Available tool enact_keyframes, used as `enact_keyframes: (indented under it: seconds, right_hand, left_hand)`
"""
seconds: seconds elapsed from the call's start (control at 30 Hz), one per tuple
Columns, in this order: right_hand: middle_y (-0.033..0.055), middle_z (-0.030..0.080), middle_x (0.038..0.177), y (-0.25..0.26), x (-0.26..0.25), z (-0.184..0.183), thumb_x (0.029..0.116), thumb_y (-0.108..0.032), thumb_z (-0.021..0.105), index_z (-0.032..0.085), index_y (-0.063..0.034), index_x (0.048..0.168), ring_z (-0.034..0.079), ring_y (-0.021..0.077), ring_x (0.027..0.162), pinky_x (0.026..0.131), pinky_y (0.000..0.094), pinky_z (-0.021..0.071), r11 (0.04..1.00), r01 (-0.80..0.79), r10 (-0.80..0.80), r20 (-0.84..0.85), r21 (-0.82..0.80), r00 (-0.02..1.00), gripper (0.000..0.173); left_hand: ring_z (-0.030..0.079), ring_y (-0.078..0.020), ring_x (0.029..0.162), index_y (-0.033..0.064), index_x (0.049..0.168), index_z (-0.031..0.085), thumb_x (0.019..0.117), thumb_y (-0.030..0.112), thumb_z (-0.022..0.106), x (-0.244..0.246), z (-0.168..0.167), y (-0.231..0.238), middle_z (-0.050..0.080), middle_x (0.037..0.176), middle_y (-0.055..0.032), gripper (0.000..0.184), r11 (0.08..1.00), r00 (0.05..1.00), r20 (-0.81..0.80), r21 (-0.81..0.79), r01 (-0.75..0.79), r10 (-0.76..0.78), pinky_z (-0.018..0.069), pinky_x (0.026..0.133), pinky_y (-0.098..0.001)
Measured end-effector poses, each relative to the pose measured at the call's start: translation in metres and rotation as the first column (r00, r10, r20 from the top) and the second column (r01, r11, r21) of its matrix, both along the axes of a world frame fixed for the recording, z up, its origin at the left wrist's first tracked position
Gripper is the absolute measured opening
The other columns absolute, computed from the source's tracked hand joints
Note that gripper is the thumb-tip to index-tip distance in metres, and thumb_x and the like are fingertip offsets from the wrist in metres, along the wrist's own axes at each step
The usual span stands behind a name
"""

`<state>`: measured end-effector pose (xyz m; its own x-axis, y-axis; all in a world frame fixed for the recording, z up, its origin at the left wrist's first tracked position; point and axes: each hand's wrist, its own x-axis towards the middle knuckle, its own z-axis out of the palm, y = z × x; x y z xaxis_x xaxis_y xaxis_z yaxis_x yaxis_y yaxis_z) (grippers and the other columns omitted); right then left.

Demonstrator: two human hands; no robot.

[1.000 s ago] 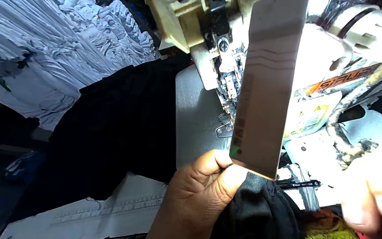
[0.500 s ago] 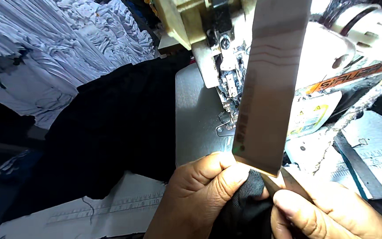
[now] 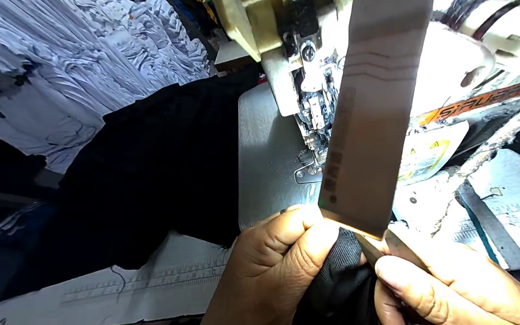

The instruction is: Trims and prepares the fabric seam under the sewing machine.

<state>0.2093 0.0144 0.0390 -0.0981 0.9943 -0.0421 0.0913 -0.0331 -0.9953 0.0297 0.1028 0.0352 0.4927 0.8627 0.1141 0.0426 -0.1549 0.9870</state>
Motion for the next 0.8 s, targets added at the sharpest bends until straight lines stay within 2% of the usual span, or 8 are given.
enact_keyframes:
  seconds: [0.23, 0.33, 0.6, 0.7, 0.8]
  right_hand:
    - [-0.0075, 0.060, 0.070, 0.001, 0.002, 0.001, 0.1104, -0.020, 0.041, 0.061, -0.0023, 0.112, 0.057, -0.0045, 0.059, 0.053, 0.0140, 0.0467, 0.999, -0.021, 0.018, -0.058, -0.044, 0.998, 0.027]
    - [-0.0056, 0.060, 0.069, 0.001, 0.002, 0.001, 0.1100, -0.019, 0.042, 0.062, 0.0001, 0.112, 0.057, -0.0034, 0.059, 0.054, 0.0144, 0.0472, 0.999, -0.016, 0.015, -0.035, -0.032, 0.999, 0.028]
    - [-0.0079, 0.058, 0.069, 0.002, 0.003, 0.001, 0.1104, -0.020, 0.042, 0.061, -0.0033, 0.107, 0.056, -0.0053, 0.059, 0.054, 0.0131, 0.0464, 0.998, -0.025, 0.022, -0.063, -0.059, 0.998, 0.026]
    - [-0.0067, 0.059, 0.069, 0.001, -0.002, -0.001, 0.1099, -0.019, 0.043, 0.061, -0.0021, 0.107, 0.057, -0.0045, 0.059, 0.054, 0.0132, 0.0473, 0.999, 0.014, -0.016, -0.065, -0.030, 0.998, 0.025]
    - [0.0010, 0.062, 0.069, 0.000, -0.010, -0.008, 0.1095, -0.016, 0.044, 0.064, 0.0048, 0.106, 0.059, -0.0013, 0.061, 0.057, 0.0139, 0.0483, 0.991, 0.088, -0.091, 0.026, 0.104, 0.995, 0.029]
  left_hand:
    - [0.064, 0.0032, 0.072, 0.0173, 0.081, 0.073, 0.0961, 0.010, 0.060, 0.000, -0.003, 0.000, 0.067, 0.076, 0.0095, 0.021, 1.000, 1.000, 0.007, 0.019, -0.008, 0.008, 0.0546, 0.068, -0.0144]
    - [0.064, 0.0033, 0.072, 0.0172, 0.081, 0.073, 0.0955, 0.011, 0.061, 0.001, -0.003, -0.001, 0.067, 0.076, 0.0099, 0.020, 0.999, 1.000, -0.004, 0.031, -0.021, 0.021, 0.0543, 0.067, -0.0142]
    - [0.063, 0.0040, 0.076, 0.0157, 0.082, 0.072, 0.0959, 0.014, 0.063, 0.002, -0.008, -0.001, 0.067, 0.079, 0.0096, 0.017, 0.991, 1.000, -0.024, 0.134, -0.014, 0.018, 0.0532, 0.069, -0.0132]
    - [0.062, 0.0055, 0.075, 0.0159, 0.083, 0.071, 0.0967, 0.017, 0.062, 0.003, -0.008, -0.001, 0.067, 0.079, 0.0109, 0.017, 0.983, 0.998, -0.062, 0.181, -0.014, 0.026, 0.0524, 0.069, -0.0116]
    - [0.061, 0.0061, 0.072, 0.0163, 0.081, 0.070, 0.0950, 0.014, 0.063, 0.005, -0.007, -0.002, 0.065, 0.076, 0.0115, 0.016, 0.982, 0.995, -0.085, 0.184, -0.035, 0.051, 0.0516, 0.065, -0.0110]
